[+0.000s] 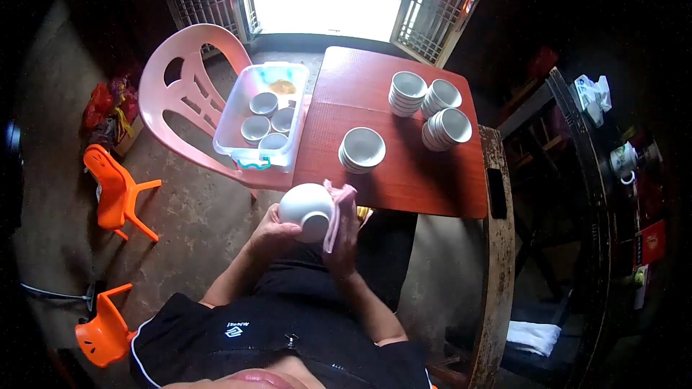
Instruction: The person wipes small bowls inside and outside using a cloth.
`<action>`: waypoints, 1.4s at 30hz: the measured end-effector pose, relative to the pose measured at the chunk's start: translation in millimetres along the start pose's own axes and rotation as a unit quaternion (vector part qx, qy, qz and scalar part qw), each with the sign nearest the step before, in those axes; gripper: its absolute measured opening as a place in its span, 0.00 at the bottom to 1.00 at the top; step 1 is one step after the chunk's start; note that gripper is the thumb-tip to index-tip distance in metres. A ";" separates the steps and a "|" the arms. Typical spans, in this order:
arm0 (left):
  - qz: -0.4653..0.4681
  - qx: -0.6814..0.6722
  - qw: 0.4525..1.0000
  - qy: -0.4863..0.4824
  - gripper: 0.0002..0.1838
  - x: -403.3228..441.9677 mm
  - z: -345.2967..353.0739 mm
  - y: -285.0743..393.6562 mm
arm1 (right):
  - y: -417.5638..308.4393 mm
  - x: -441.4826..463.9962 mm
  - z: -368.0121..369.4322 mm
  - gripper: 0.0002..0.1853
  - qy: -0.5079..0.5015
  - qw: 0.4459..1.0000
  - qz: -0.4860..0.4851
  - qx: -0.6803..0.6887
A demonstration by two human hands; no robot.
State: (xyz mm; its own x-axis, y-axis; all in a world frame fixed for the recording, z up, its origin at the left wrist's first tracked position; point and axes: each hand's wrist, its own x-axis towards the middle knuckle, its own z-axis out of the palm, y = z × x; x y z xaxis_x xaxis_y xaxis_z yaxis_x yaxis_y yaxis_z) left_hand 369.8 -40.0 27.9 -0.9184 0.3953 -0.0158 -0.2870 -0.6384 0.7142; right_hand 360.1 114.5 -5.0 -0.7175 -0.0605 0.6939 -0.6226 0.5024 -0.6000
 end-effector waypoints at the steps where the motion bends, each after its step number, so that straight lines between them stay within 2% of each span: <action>1: 0.002 0.007 1.000 0.003 0.25 0.5 -1.1 -1.2 | -5.7 5.3 -1.2 0.23 -0.010 0.999 0.016 0.046; 2: 0.003 0.013 1.000 0.006 0.25 1.7 -2.6 -2.5 | -11.2 10.0 -3.6 0.22 -0.021 0.995 0.032 0.091; 4: -0.033 0.164 0.986 -0.003 0.18 -0.6 -8.9 -3.1 | 1.2 27.0 -10.3 0.18 -0.080 0.961 0.052 0.258; 5: -0.046 0.176 0.983 -0.018 0.17 -2.8 -6.8 -1.5 | -8.5 43.8 -15.7 0.17 -0.107 0.829 0.248 0.489; 6: -0.056 0.187 0.980 -0.033 0.17 -3.6 -4.2 -0.2 | -17.6 53.0 -27.9 0.13 -0.195 0.861 0.290 0.370; 7: -0.060 0.214 0.974 -0.048 0.15 -2.3 -8.7 -7.4 | -21.3 65.6 -37.2 0.12 -0.270 0.918 0.141 0.254; 8: 0.005 0.197 0.979 -0.042 0.15 0.3 -1.8 -12.8 | -25.3 75.2 -43.2 0.12 -0.333 0.934 -0.014 0.128; 9: 0.024 0.280 0.958 -0.058 0.20 -2.5 -6.0 -18.4 | -33.0 77.5 -43.5 0.11 -0.356 0.930 -0.059 0.072; 10: 0.043 0.361 0.929 -0.074 0.25 -4.3 -6.6 -19.9 | -32.4 75.9 -41.6 0.11 -0.361 0.929 -0.061 0.053; 11: 0.042 0.351 0.934 -0.051 0.25 -6.7 -5.7 -19.9 | -28.9 73.3 -41.2 0.11 -0.355 0.927 0.012 0.117; 12: 0.017 0.231 0.972 -0.047 0.22 -3.5 -2.2 -20.7 | -22.8 68.9 -40.2 0.11 -0.345 0.917 0.084 0.179; 14: -0.048 0.253 0.964 -0.063 0.16 -4.7 0.1 -15.4 | 4.4 40.4 -26.6 0.11 -0.247 0.828 0.259 0.432; 16: -0.086 0.252 0.962 -0.058 0.14 -3.9 0.5 -13.3 | 14.7 22.9 -16.8 0.11 -0.062 0.703 0.380 0.597; 17: -0.091 0.239 0.965 -0.046 0.14 -3.4 1.0 -13.6 | 20.0 22.2 -21.3 0.12 -0.100 0.660 0.401 0.627; 19: -0.132 0.231 0.964 -0.028 0.17 -1.0 0.3 -13.4 | 19.0 26.1 -19.4 0.12 -0.132 0.781 0.327 0.516; 20: -0.088 0.211 0.973 -0.028 0.17 0.5 -1.2 -18.4 | 12.9 31.4 -20.3 0.12 -0.145 0.830 0.288 0.455; 21: -0.044 0.190 0.981 -0.027 0.17 2.5 -2.1 -26.8 | -16.3 52.2 -37.4 0.14 -0.247 0.844 0.294 0.373; 22: 0.002 0.168 0.986 -0.026 0.17 3.7 -1.5 -32.0 | -27.3 63.1 -46.5 0.18 -0.321 0.890 0.205 0.252; 23: 0.033 0.204 0.976 -0.076 0.19 6.9 4.7 -23.4 | -31.5 70.3 -48.1 0.18 -0.338 0.915 0.106 0.193; 24: -0.032 0.168 0.984 -0.039 0.21 4.0 -14.9 -36.6 | -32.7 75.8 -48.0 0.19 -0.349 0.928 0.004 0.131; 25: -0.033 0.058 0.996 -0.060 0.22 3.7 -9.4 -27.7 | -23.2 76.0 -42.7 0.15 -0.360 0.913 -0.040 0.187; 27: -0.057 -0.152 0.982 -0.090 0.23 1.4 -16.6 -25.3 | -18.2 68.1 -38.2 0.13 -0.245 0.943 -0.097 0.201; 28: -0.027 -0.131 0.990 -0.034 0.28 -0.8 -11.6 -22.1 | -18.8 62.2 -36.0 0.12 -0.187 0.952 -0.125 0.207; 30: -0.044 -0.298 0.953 -0.039 0.28 -2.4 -25.1 -24.7 | -20.2 30.0 -22.0 0.15 -0.049 0.981 -0.102 0.159; 31: -0.030 -0.362 0.930 -0.060 0.29 0.6 -30.0 -25.6 | -19.0 12.8 -14.3 0.15 -0.024 0.988 -0.101 0.115; 32: -0.022 -0.331 0.943 -0.010 0.28 -0.1 -22.7 -17.0 | -22.9 4.6 -8.4 0.15 0.001 0.992 -0.101 0.070; 33: -0.032 -0.322 0.946 -0.027 0.28 -0.9 -26.9 -16.6 | -27.1 0.4 -3.0 0.11 0.012 0.995 -0.092 0.045; 36: -0.026 -0.213 0.976 -0.041 0.28 -4.4 -14.0 -7.5 | -37.9 42.7 -22.5 0.10 -0.077 0.986 -0.057 0.140; 38: -0.065 -0.175 0.979 -0.075 0.29 -4.8 -16.3 -14.9 | -32.3 75.2 -33.3 0.12 -0.209 0.950 -0.195 0.129; 39: -0.071 -0.103 0.988 -0.093 0.29 -4.9 -16.1 -17.8 | -35.3 82.3 -40.8 0.13 -0.314 0.934 -0.084 0.149; 40: -0.076 -0.031 0.991 -0.110 0.29 -3.9 -16.6 -22.2 | -45.8 90.1 -49.1 0.13 -0.412 0.896 0.028 0.166; 41: -0.071 0.007 0.993 -0.094 0.27 -1.0 -16.8 -28.8 | -50.8 91.9 -50.4 0.13 -0.439 0.876 0.092 0.180; 42: -0.066 0.000 0.994 -0.087 0.26 -1.1 -19.0 -28.8 | -47.4 88.4 -47.3 0.14 -0.394 0.891 0.110 0.200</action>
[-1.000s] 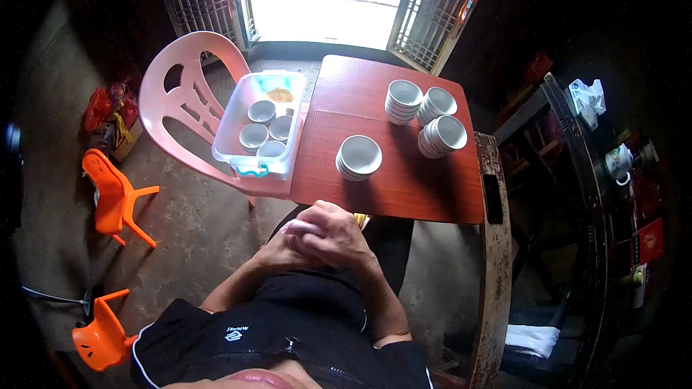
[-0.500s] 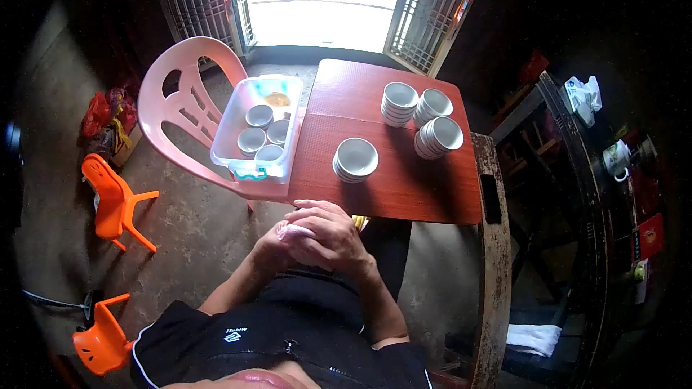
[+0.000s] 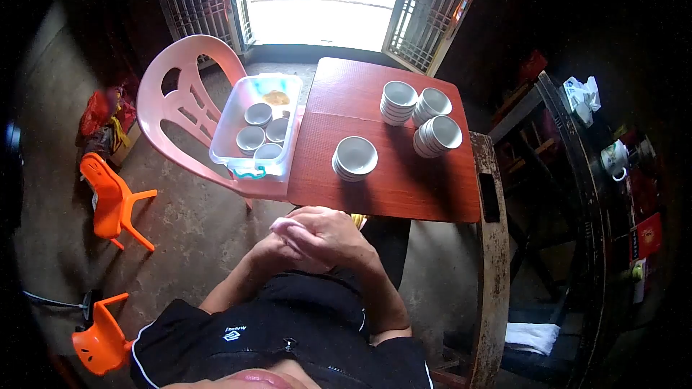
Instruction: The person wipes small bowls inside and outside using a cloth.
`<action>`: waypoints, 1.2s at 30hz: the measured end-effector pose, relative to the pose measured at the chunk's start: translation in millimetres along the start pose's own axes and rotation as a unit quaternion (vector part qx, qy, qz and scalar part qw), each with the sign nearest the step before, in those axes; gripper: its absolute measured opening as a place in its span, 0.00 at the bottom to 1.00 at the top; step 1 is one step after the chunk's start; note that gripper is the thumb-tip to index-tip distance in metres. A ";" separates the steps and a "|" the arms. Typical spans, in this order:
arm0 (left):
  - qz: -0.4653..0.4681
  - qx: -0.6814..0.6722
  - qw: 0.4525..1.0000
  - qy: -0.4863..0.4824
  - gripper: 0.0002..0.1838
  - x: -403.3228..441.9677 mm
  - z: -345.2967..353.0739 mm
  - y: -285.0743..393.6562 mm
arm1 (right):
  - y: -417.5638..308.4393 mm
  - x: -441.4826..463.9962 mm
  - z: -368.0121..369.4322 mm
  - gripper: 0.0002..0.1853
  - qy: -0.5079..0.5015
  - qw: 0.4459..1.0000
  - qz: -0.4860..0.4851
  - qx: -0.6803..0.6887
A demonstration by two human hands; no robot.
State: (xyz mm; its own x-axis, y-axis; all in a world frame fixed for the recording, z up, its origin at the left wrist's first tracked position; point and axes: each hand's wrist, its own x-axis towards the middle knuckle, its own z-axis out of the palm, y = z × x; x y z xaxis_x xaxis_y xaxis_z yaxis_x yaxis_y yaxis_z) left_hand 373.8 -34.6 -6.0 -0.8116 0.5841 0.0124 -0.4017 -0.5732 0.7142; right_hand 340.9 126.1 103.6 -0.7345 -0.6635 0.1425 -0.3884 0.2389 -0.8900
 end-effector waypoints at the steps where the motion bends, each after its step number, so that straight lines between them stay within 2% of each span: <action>1: 0.005 -0.007 1.000 0.007 0.25 -1.4 -0.2 3.7 | 13.7 -1.6 5.8 0.15 0.048 0.998 -0.002 0.028; 2: 0.011 -0.016 1.000 0.014 0.24 -3.3 -2.0 6.2 | 31.6 -4.6 14.0 0.16 0.094 0.994 -0.002 0.056; 3: -0.009 -0.017 1.000 0.025 0.22 -6.5 -7.9 7.9 | 58.9 -11.9 29.2 0.18 0.181 0.966 0.029 0.180; 4: 0.027 -0.017 0.998 0.052 0.21 -3.3 5.6 15.0 | 68.9 -15.5 42.0 0.19 0.275 0.917 -0.021 0.290; 5: 0.042 -0.050 0.995 0.074 0.21 0.3 21.1 21.3 | 60.5 -14.4 53.5 0.19 0.351 0.919 -0.065 0.170; 6: 0.057 -0.080 0.991 0.093 0.21 3.0 29.7 25.2 | 66.7 -16.1 55.5 0.19 0.353 0.923 -0.082 0.128; 8: 0.015 0.032 0.996 0.078 0.23 0.1 14.7 21.9 | 70.6 -16.4 57.1 0.20 0.361 0.924 -0.116 0.043; 9: -0.008 0.088 0.994 0.069 0.23 -1.1 7.6 19.2 | 74.1 -14.1 43.8 0.19 0.277 0.938 -0.077 0.192; 10: 0.011 0.113 0.992 0.050 0.25 -0.7 4.6 16.0 | 66.0 -10.9 28.5 0.19 0.184 0.924 -0.037 0.333; 11: 0.031 0.138 0.990 0.029 0.26 0.3 3.1 12.0 | 42.8 -13.4 14.6 0.15 0.121 0.977 0.045 0.168; 12: 0.052 0.160 0.986 0.009 0.27 1.3 3.8 8.9 | 25.0 -9.7 1.0 0.12 0.045 0.998 -0.009 -0.038; 13: 0.128 0.171 0.977 0.007 0.23 3.8 18.5 14.1 | 16.1 -7.6 -2.3 0.11 0.033 0.997 -0.019 -0.069; 14: 0.082 0.183 0.980 0.015 0.20 0.7 22.1 19.4 | 12.2 -6.7 -2.2 0.11 0.021 0.995 -0.028 -0.098; 16: -0.012 0.204 0.978 0.031 0.14 -7.0 24.2 27.8 | 21.5 -6.9 2.6 0.11 0.081 0.989 0.006 0.123; 17: -0.016 0.208 0.977 0.038 0.12 -8.4 26.2 30.0 | 37.7 -8.9 15.0 0.11 0.140 0.948 0.042 0.282; 18: 0.009 0.230 0.972 0.042 0.12 -8.2 25.0 26.2 | 50.6 -11.1 23.1 0.15 0.197 0.884 0.013 0.424; 19: 0.035 0.253 0.966 0.045 0.13 -7.3 21.4 19.4 | 98.9 -15.4 46.7 0.17 0.288 0.862 0.024 0.416; 21: 0.071 0.313 0.946 0.038 0.14 -3.9 10.5 5.2 | 91.7 -13.1 49.5 0.18 0.303 0.816 0.039 0.490; 22: 0.044 0.301 0.952 0.040 0.15 -3.8 15.3 8.1 | 87.9 -11.9 50.9 0.19 0.313 0.790 0.046 0.526; 23: 0.018 0.288 0.957 0.042 0.15 -1.3 22.8 15.7 | 97.6 -10.8 46.4 0.21 0.297 0.824 0.041 0.480; 25: -0.016 0.272 0.962 0.013 0.17 3.5 20.9 29.8 | 96.2 -15.5 22.6 0.24 0.201 0.838 0.032 0.507; 26: -0.039 0.229 0.972 0.041 0.18 1.6 21.2 32.5 | 81.2 -9.5 14.9 0.21 0.173 0.840 0.077 0.509; 27: -0.049 0.201 0.977 0.044 0.18 1.8 20.5 32.0 | 61.2 -7.2 8.0 0.19 0.155 0.922 0.054 0.351; 28: -0.060 0.172 0.982 0.048 0.18 1.7 20.0 30.9 | 43.2 -5.5 2.1 0.18 0.130 0.974 0.030 0.182; 29: -0.044 0.129 0.990 0.048 0.17 1.3 21.3 30.7 | 33.5 -2.2 -4.2 0.15 0.113 0.985 -0.046 0.120; 32: 0.006 -0.004 0.999 0.053 0.23 1.1 20.5 30.8 | 52.9 -2.7 3.8 0.14 0.160 0.968 -0.165 0.096; 33: 0.018 -0.050 0.997 0.058 0.24 2.1 19.3 30.4 | 56.0 -8.5 17.5 0.14 0.236 0.952 -0.180 0.082; 34: 0.032 -0.096 0.993 0.064 0.25 2.8 17.7 29.4 | 53.9 -12.4 32.1 0.14 0.319 0.928 -0.192 -0.009; 36: 0.057 -0.187 0.978 0.076 0.27 3.6 13.9 26.6 | 71.5 -17.4 65.9 0.14 0.400 0.891 -0.189 0.102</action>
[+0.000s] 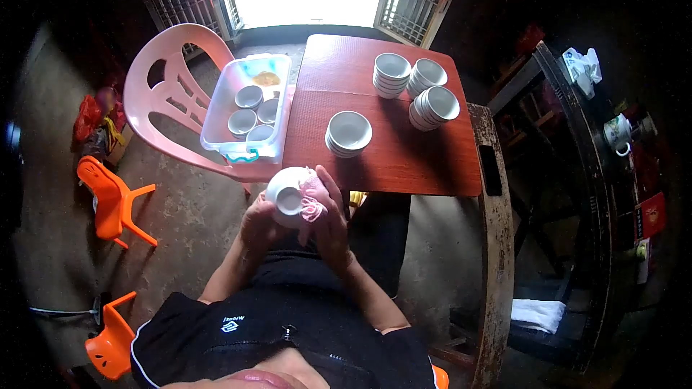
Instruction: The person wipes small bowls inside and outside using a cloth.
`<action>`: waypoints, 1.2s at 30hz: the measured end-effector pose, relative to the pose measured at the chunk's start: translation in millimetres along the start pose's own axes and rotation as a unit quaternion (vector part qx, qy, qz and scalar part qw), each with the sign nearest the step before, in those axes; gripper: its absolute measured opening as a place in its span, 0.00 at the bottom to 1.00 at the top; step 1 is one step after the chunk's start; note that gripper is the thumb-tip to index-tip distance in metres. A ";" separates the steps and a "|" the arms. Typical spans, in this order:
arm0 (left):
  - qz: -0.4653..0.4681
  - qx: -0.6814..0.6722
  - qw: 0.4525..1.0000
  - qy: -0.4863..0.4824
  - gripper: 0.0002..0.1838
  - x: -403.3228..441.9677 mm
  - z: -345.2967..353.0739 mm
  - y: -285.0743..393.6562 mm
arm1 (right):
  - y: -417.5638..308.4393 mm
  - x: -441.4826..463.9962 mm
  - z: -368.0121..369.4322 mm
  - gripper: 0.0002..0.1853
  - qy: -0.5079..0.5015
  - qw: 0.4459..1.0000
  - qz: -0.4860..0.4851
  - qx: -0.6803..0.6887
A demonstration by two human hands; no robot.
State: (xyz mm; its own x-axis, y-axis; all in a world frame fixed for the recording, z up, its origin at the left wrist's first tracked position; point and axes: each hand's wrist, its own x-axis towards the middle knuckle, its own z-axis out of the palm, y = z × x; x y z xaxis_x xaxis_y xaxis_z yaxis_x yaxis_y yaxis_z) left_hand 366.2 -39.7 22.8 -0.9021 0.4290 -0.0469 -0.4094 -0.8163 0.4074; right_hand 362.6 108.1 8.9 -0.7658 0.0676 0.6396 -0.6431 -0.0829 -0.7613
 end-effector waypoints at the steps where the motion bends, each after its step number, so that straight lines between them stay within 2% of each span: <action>1: -0.014 0.010 1.000 -0.004 0.28 1.5 -4.1 2.3 | -8.1 1.0 3.1 0.15 0.013 0.999 0.010 -0.037; 4: -0.047 0.098 0.993 -0.043 0.31 -1.4 -10.3 -2.4 | -18.5 22.9 -14.7 0.13 -0.113 0.985 0.124 0.028; 5: -0.075 0.127 0.988 -0.035 0.32 -5.0 -19.7 -5.1 | -19.5 37.3 -23.4 0.12 -0.201 0.973 0.116 -0.014; 6: -0.109 0.152 0.981 -0.046 0.30 -6.9 -24.5 -5.5 | -36.3 58.5 -23.7 0.13 -0.298 0.946 0.109 -0.060; 8: -0.071 0.207 0.972 -0.080 0.29 -8.2 2.4 -9.0 | -61.4 77.4 -21.7 0.13 -0.427 0.873 0.211 -0.105; 9: -0.063 0.198 0.976 -0.069 0.23 -9.6 15.4 -6.3 | -60.9 79.2 -21.2 0.12 -0.425 0.881 0.183 -0.096; 12: -0.076 0.297 0.951 -0.039 0.18 -11.5 7.4 -0.4 | -33.6 61.6 -21.7 0.13 -0.285 0.922 0.260 0.019; 14: -0.043 0.366 0.929 -0.038 0.15 -10.6 -0.5 -1.7 | -8.4 33.1 -19.8 0.17 -0.101 0.928 0.256 0.251; 15: -0.024 0.395 0.917 -0.044 0.15 -7.8 -1.0 -3.3 | -2.2 18.0 -10.0 0.19 -0.033 0.978 0.170 0.115; 16: -0.005 0.425 0.904 -0.049 0.15 -5.5 -0.7 -3.3 | 3.0 5.7 -2.5 0.21 0.037 0.996 0.079 -0.024; 17: -0.027 0.463 0.885 -0.053 0.15 -3.6 1.7 -0.6 | 7.0 1.2 -6.7 0.22 0.032 0.989 0.146 -0.007; 20: -0.081 0.348 0.933 -0.038 0.16 -1.1 -3.2 2.7 | 4.3 23.0 -23.8 0.21 -0.084 0.982 0.160 0.062; 21: -0.087 0.310 0.947 -0.012 0.15 -2.2 1.3 1.2 | 2.6 37.5 -27.0 0.18 -0.124 0.924 0.275 0.235; 22: -0.077 0.297 0.952 -0.014 0.16 -2.4 1.6 -1.5 | 3.5 48.3 -28.8 0.15 -0.229 0.948 0.189 0.117; 24: -0.057 0.269 0.961 -0.018 0.17 -2.9 0.7 -6.1 | -23.8 70.7 -26.5 0.13 -0.314 0.944 0.102 0.000; 25: -0.045 0.210 0.976 -0.034 0.18 -3.7 1.9 -4.4 | -26.0 70.5 -26.3 0.14 -0.303 0.942 0.135 0.050; 26: -0.029 0.142 0.988 -0.050 0.24 -2.8 0.0 -4.8 | -23.4 63.2 -22.3 0.14 -0.233 0.968 0.087 0.031; 28: 0.005 0.028 0.998 -0.053 0.29 -1.6 -1.7 -4.1 | -11.7 33.4 -11.0 0.14 -0.090 0.996 -0.012 -0.007; 29: -0.012 -0.005 0.999 -0.045 0.32 -3.5 -0.2 -2.0 | -6.5 19.1 -11.5 0.15 -0.072 0.992 -0.063 -0.088; 30: -0.003 -0.030 0.998 -0.056 0.31 -2.0 -2.8 -0.3 | 3.0 -0.5 -5.9 0.15 -0.027 0.993 -0.070 -0.093; 32: -0.023 -0.031 0.998 -0.043 0.31 -1.7 -11.9 1.0 | -6.6 0.0 -1.3 0.17 -0.026 0.989 -0.052 -0.136; 34: -0.028 0.035 0.997 -0.067 0.31 -2.4 -10.9 -3.2 | -17.0 22.6 -6.5 0.13 -0.080 0.993 -0.026 -0.083; 35: -0.046 0.093 0.992 -0.070 0.32 -6.1 -13.1 -1.7 | -18.5 37.2 -14.6 0.11 -0.146 0.989 0.014 0.004; 36: -0.084 0.127 0.985 -0.084 0.31 -7.0 -23.1 -1.2 | -35.4 55.2 -18.1 0.12 -0.227 0.972 0.056 -0.029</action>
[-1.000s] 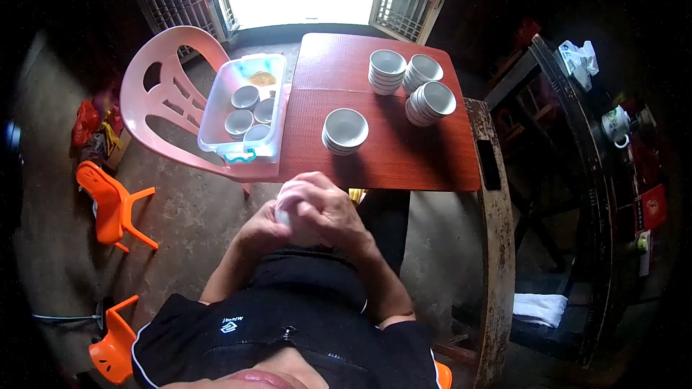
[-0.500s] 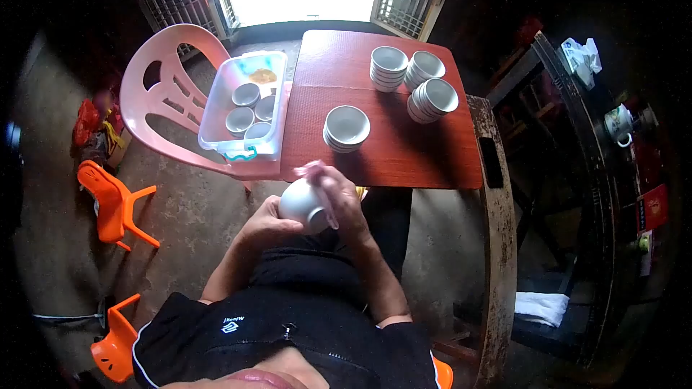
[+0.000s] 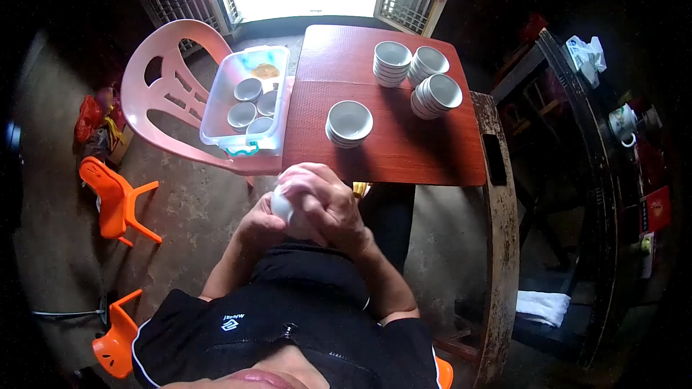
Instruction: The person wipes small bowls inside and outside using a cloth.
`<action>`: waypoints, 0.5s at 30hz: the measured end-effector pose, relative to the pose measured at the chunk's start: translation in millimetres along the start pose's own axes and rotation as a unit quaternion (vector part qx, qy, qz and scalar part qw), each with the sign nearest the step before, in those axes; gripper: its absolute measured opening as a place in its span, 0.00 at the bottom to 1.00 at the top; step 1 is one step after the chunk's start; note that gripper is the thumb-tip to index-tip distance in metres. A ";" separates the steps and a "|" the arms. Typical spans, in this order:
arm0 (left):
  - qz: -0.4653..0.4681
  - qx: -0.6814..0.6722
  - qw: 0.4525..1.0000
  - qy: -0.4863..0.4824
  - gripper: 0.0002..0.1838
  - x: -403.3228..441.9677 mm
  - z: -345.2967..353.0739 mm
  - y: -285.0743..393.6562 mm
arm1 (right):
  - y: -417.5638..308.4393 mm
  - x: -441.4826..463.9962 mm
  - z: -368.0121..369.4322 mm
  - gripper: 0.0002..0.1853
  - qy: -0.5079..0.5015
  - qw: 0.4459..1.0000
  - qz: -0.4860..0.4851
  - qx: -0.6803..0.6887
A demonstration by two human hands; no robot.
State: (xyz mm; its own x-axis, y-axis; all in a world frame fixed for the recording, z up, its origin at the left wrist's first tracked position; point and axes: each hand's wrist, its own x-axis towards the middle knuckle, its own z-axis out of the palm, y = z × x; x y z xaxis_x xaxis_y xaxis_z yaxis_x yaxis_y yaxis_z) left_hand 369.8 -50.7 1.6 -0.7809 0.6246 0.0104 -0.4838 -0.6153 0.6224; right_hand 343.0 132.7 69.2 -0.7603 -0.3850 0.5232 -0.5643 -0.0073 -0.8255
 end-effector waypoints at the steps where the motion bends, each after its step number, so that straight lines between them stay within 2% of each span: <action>1: 0.004 0.015 1.000 -0.002 0.30 2.5 9.4 2.0 | -12.2 7.3 -7.3 0.12 -0.069 0.996 0.030 -0.040; 3: -0.013 0.059 0.998 0.000 0.29 2.9 25.5 7.8 | -27.5 16.6 -11.9 0.14 -0.196 0.967 0.113 -0.118; 4: -0.019 0.008 1.000 -0.007 0.30 1.7 31.0 10.0 | -27.7 17.8 -11.3 0.14 -0.210 0.961 0.121 -0.134; 6: 0.017 0.102 0.994 0.015 0.30 4.7 28.9 8.1 | -7.0 10.8 -7.1 0.14 -0.167 0.976 0.107 -0.086; 7: 0.035 0.103 0.994 0.025 0.26 7.6 31.4 8.5 | 0.8 4.2 -4.0 0.13 -0.110 0.982 0.156 0.004; 8: 0.035 0.112 0.992 0.047 0.23 7.2 30.1 6.7 | 15.3 -4.8 1.6 0.13 -0.038 0.986 0.149 0.065; 9: 0.035 0.121 0.990 0.069 0.19 6.3 27.6 4.3 | 24.2 -16.3 10.6 0.14 0.085 0.960 0.171 0.206; 10: 0.033 0.131 0.987 0.092 0.16 5.3 24.5 2.2 | 27.8 -25.8 22.2 0.16 0.206 0.898 0.187 0.340; 11: 0.016 0.196 0.976 0.094 0.16 6.0 19.8 0.2 | 48.1 -41.2 31.5 0.20 0.218 0.973 0.035 -0.071; 13: -0.015 0.325 0.941 0.093 0.16 10.0 11.1 -0.8 | 60.6 -51.5 33.7 0.19 0.204 0.966 -0.004 -0.157; 14: -0.013 0.279 0.956 0.087 0.17 10.5 12.0 1.2 | 47.3 -41.1 23.2 0.18 0.186 0.965 -0.017 -0.186; 15: -0.010 0.232 0.969 0.081 0.17 11.0 14.5 3.8 | 34.9 -27.6 11.5 0.18 0.144 0.988 0.024 -0.054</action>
State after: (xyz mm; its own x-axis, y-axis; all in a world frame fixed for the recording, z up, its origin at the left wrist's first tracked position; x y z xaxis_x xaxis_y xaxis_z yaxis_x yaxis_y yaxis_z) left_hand 365.1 -39.2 15.4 -0.8427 0.5281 -0.1044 -0.2988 -0.2975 0.9067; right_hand 348.0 132.4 23.6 -0.8380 -0.1043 0.5356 -0.5449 0.1089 -0.8314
